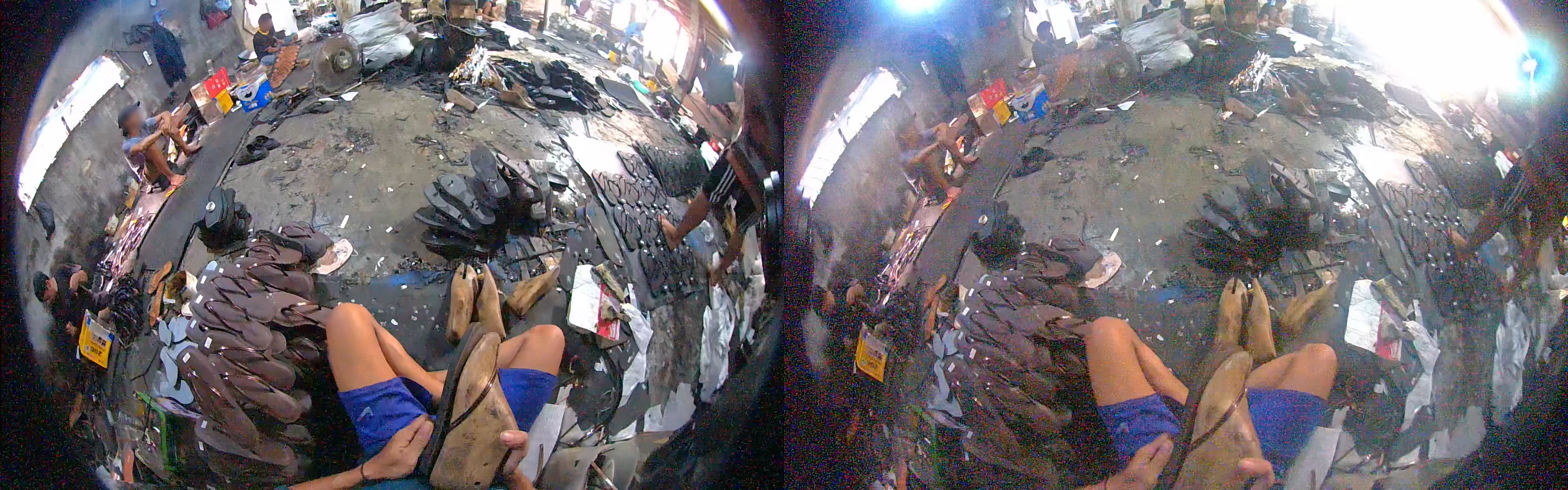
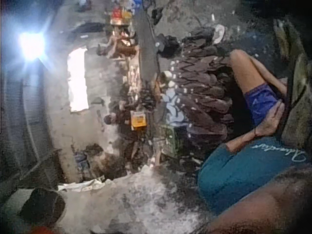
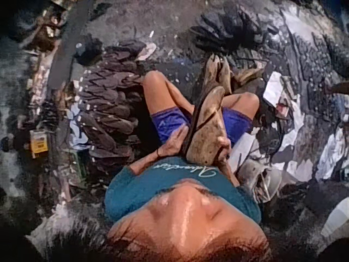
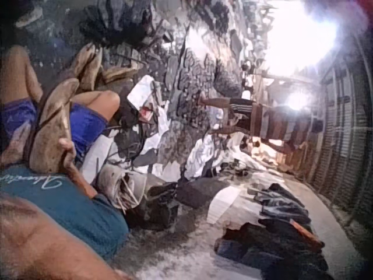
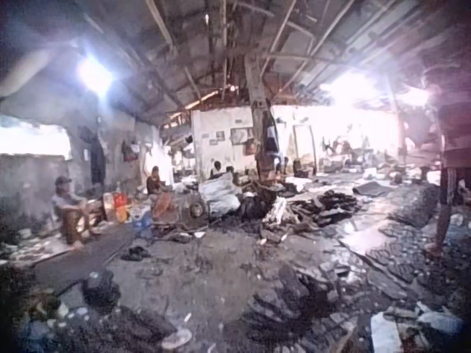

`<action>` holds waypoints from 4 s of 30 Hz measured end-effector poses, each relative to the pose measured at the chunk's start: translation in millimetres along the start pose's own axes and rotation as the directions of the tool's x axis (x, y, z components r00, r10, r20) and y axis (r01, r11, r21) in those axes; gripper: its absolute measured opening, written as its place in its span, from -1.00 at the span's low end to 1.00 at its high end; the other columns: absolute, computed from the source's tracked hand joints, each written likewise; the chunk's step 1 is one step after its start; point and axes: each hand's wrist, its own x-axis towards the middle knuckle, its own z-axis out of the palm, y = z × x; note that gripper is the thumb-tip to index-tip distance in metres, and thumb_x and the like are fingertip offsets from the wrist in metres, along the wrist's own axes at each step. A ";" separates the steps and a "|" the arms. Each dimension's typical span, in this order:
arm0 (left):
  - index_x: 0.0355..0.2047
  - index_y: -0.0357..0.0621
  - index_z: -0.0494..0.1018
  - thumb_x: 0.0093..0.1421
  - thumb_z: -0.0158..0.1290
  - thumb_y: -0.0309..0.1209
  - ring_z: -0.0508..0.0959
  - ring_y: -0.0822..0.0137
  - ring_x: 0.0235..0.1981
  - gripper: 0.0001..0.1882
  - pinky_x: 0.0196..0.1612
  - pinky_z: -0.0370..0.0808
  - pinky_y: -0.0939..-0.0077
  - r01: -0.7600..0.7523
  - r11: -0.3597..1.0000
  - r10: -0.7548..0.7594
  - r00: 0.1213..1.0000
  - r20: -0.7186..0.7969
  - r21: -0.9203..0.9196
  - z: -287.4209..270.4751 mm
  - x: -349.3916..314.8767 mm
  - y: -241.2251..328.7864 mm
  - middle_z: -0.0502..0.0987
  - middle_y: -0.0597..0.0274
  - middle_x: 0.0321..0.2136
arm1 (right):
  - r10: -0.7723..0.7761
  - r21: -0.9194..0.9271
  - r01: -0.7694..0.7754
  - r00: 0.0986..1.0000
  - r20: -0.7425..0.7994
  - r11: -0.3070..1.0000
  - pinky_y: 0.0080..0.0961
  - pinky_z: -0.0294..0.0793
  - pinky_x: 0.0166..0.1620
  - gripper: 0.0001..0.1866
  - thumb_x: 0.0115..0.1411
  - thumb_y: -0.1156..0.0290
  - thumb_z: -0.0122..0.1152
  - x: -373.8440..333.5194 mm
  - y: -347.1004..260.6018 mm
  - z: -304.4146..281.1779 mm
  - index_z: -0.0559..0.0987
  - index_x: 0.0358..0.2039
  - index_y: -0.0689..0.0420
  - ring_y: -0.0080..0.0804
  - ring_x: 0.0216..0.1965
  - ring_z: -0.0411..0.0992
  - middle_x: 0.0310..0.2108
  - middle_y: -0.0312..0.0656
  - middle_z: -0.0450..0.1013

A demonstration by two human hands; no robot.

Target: The person sits on the ground and repeatedly picks up sandals, inserts wooden shoe trees into them, and manipulates the straps and soles by hand. The person turns the sandals over to work on different sides and places them back on the ground after handling.

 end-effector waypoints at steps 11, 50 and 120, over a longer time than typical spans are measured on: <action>0.12 -0.19 0.43 0.41 -0.07 -0.29 0.51 0.44 -0.11 -0.64 -0.04 0.44 0.49 0.140 0.975 -0.169 0.971 -0.171 -0.170 -25.1 -28.9 14.8 0.60 0.30 -0.17 | 0.095 -0.237 -0.020 0.946 0.311 0.971 -0.21 -0.01 0.40 0.13 0.05 -0.02 0.44 6.6 -20.0 20.7 -0.01 0.41 0.26 -0.19 0.39 0.04 0.36 -0.04 0.10; 0.16 -0.28 0.37 0.39 -0.20 0.16 0.52 0.10 0.04 -0.29 0.01 0.58 0.21 -0.215 0.374 0.221 0.965 -0.139 -0.902 -140.9 156.4 60.0 0.57 -0.08 -0.06 | -0.349 -0.981 0.020 0.936 -0.050 0.193 -0.45 0.47 0.03 -0.52 0.32 0.34 0.17 213.1 4.5 -86.5 0.40 0.18 0.30 -0.43 -0.08 0.49 -0.04 -0.08 0.53; -0.19 -0.22 0.62 0.17 0.17 -0.04 0.61 0.00 -0.01 -0.54 0.19 0.43 0.00 -0.295 0.954 0.284 0.948 0.140 0.058 -54.6 13.7 49.3 0.64 -0.03 -0.15 | 0.226 -0.784 0.583 0.751 0.620 0.215 -0.15 0.43 0.15 -0.42 -0.15 0.44 0.48 72.1 -39.0 -4.8 0.45 -0.07 0.15 -0.05 0.11 0.39 0.02 -0.08 0.39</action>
